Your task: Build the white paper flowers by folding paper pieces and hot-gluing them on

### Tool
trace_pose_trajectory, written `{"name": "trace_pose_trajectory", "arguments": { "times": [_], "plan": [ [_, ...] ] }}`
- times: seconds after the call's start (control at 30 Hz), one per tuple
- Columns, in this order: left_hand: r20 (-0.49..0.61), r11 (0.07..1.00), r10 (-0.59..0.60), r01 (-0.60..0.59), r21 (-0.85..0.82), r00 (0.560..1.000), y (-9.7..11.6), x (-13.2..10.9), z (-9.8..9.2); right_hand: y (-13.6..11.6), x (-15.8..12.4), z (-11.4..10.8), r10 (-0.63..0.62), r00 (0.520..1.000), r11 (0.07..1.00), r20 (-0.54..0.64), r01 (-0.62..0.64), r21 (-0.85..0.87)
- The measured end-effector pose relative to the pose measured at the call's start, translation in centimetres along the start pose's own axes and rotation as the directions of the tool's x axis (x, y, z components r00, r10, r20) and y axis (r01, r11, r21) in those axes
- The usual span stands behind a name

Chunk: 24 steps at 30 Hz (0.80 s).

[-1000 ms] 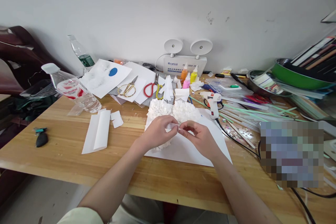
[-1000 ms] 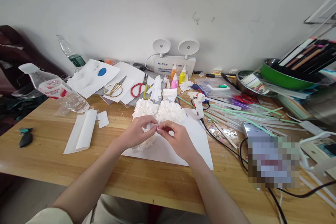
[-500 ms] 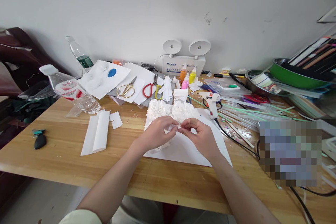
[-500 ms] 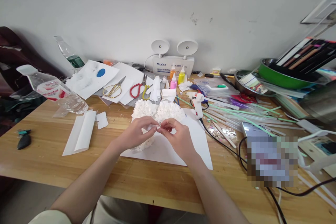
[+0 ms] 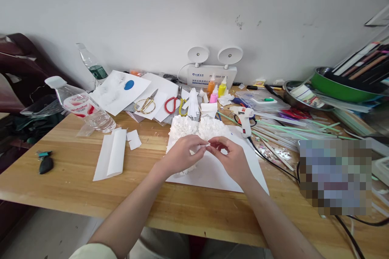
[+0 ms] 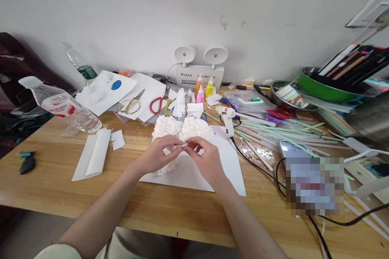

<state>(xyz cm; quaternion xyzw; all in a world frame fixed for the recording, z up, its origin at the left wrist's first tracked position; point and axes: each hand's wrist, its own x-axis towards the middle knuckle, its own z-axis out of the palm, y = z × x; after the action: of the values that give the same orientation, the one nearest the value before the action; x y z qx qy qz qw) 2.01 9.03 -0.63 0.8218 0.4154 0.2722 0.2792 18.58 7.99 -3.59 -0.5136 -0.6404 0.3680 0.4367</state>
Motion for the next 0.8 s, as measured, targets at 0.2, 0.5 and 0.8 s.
{"name": "trace_pose_trajectory", "arguments": {
  "times": [0.2, 0.5, 0.8],
  "plan": [
    [0.022, 0.999, 0.018, -0.018, 0.026, 1.0, 0.01, 0.1, 0.11, 0.18, 0.05, 0.27, -0.112, 0.993, 0.993, -0.045, 0.113, 0.017],
    [-0.032, 0.997, -0.065, 0.064, -0.04, 0.997, 0.25, 0.08, 0.48, -0.1, -0.04, 0.11, -0.042, 0.999, 0.997, -0.012, 0.043, 0.058],
    [-0.06, 0.998, -0.054, 0.052, -0.037, 0.997, 0.37, 0.17, 0.42, -0.08, -0.02, 0.09, -0.019, 0.999, 0.997, -0.031, 0.021, 0.077]
  ]
}}
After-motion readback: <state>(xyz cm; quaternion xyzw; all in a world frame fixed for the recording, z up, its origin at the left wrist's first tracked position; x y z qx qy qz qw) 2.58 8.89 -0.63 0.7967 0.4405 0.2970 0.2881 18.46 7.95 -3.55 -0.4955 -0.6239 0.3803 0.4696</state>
